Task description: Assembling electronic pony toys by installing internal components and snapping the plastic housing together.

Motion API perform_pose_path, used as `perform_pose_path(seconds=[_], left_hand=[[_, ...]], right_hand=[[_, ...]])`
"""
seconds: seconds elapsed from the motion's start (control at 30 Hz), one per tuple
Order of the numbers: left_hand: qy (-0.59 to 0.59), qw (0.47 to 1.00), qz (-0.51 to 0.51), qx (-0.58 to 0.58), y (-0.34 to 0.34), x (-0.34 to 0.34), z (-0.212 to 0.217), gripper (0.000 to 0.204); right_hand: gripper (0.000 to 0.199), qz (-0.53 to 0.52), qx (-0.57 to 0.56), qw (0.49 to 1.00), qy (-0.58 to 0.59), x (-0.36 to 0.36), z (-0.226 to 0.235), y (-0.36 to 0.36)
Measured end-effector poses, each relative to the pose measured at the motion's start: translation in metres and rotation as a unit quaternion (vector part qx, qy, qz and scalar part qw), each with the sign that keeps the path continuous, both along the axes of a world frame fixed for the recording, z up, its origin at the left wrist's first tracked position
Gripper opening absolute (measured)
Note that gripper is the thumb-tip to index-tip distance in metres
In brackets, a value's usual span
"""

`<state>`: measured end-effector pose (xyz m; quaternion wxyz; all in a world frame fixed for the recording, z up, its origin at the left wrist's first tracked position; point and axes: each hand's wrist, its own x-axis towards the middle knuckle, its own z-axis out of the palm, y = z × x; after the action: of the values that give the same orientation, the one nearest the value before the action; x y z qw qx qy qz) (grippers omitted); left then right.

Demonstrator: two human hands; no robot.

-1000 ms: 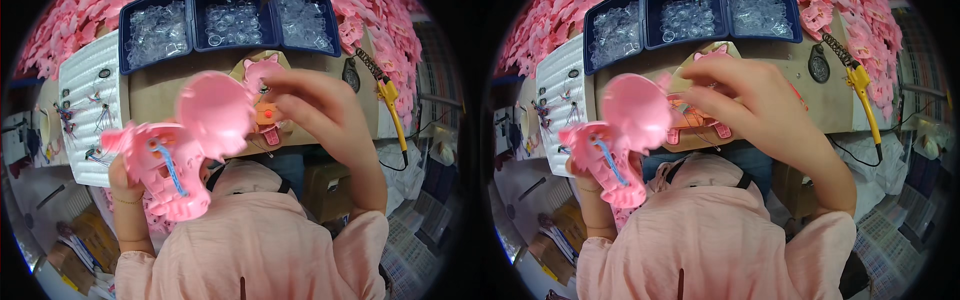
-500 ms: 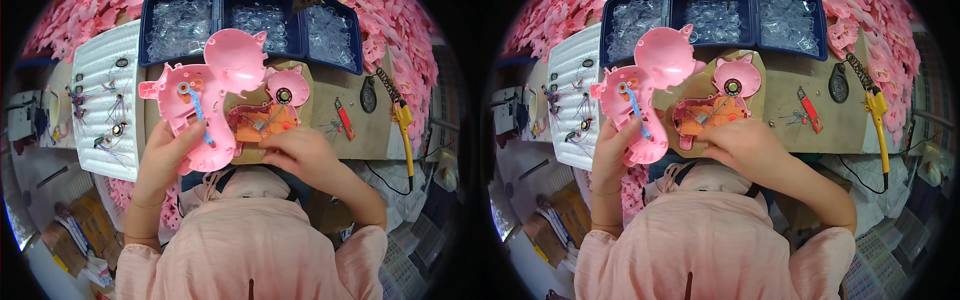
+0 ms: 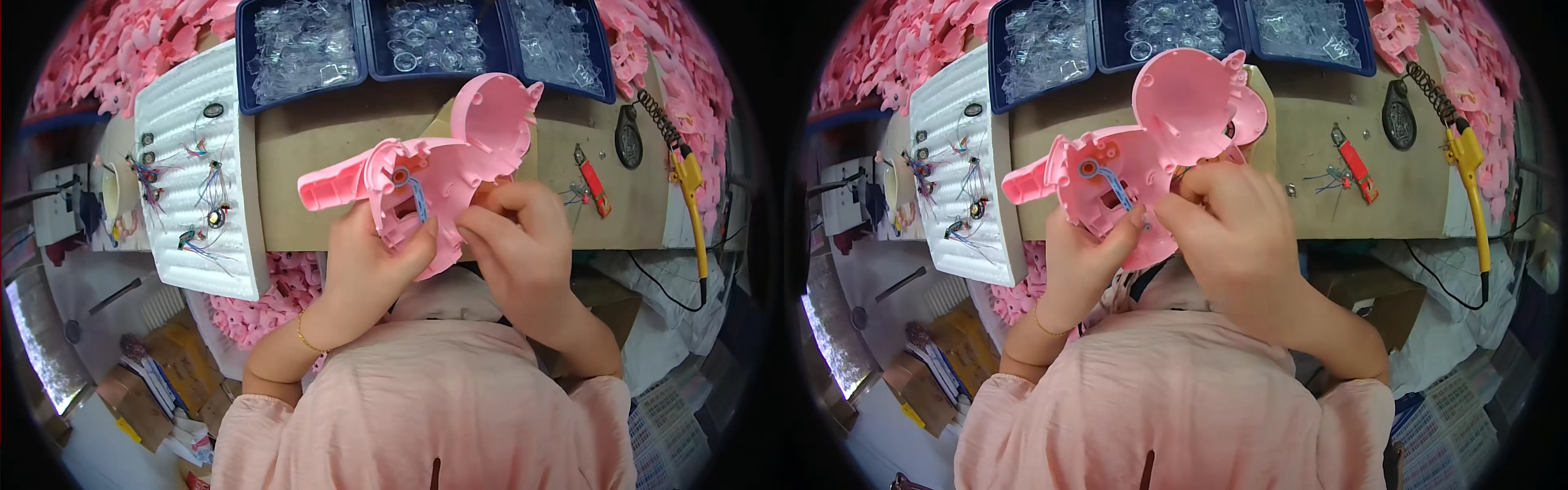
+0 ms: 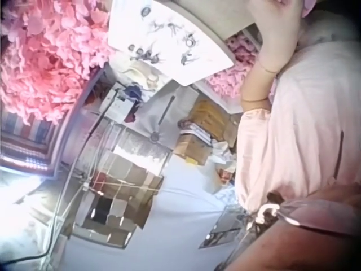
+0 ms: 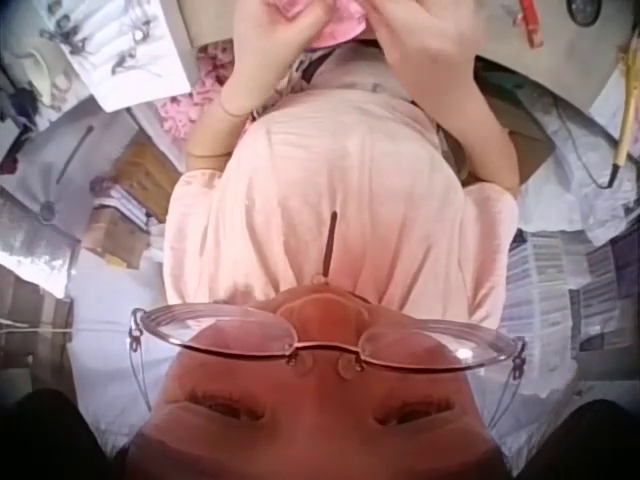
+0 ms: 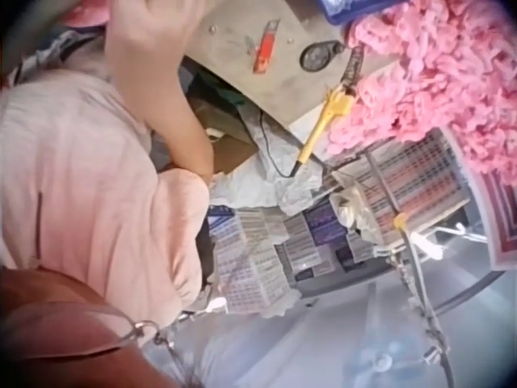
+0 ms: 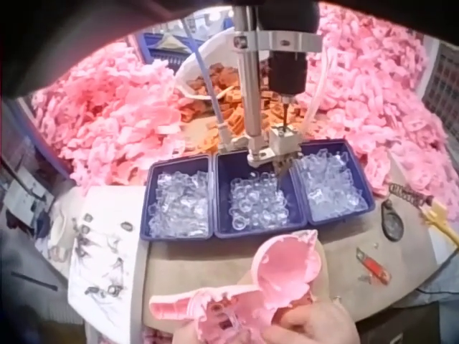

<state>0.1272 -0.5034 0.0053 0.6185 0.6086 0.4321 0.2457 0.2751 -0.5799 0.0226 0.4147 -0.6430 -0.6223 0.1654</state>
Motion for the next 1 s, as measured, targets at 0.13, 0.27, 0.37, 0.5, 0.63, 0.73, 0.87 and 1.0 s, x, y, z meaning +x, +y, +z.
perform_pose_path(seconds=[0.13, 0.27, 0.37, 0.5, 0.63, 0.73, 0.87, 1.0], left_hand=[[0.018, 0.989, -0.022, 0.145, -0.004, 0.002, -0.008, 0.029], [0.011, 0.99, -0.001, 0.142, -0.004, 0.002, -0.01, 0.027], [0.019, 0.988, -0.016, 0.154, -0.005, 0.0, -0.01, 0.028], [0.014, 0.989, -0.008, 0.148, -0.006, -0.001, -0.011, 0.027], [0.016, 0.981, 0.005, 0.194, -0.007, -0.001, -0.011, 0.027], [0.01, 0.978, 0.002, 0.209, -0.009, 0.0, -0.016, 0.028], [-0.021, 0.969, 0.013, 0.247, -0.011, 0.002, -0.023, 0.031], [0.007, 0.973, 0.008, 0.231, -0.01, 0.002, -0.016, 0.031]], right_hand=[[0.026, -0.035, 0.011, 0.991, -0.132, -0.01, 0.003, 0.008], [0.022, -0.074, 0.009, 0.989, -0.128, -0.012, 0.001, 0.009], [0.02, -0.115, 0.012, 0.989, -0.09, -0.017, -0.005, 0.008], [0.019, -0.132, 0.012, 0.988, -0.078, -0.021, -0.006, 0.007], [0.019, -0.112, 0.021, 0.991, -0.074, -0.018, -0.006, 0.007], [0.019, -0.115, 0.02, 0.991, -0.068, -0.017, -0.008, 0.006], [0.019, -0.113, 0.021, 0.99, -0.077, -0.018, -0.008, 0.006], [0.018, -0.122, 0.032, 0.987, -0.098, -0.019, -0.008, 0.005]])
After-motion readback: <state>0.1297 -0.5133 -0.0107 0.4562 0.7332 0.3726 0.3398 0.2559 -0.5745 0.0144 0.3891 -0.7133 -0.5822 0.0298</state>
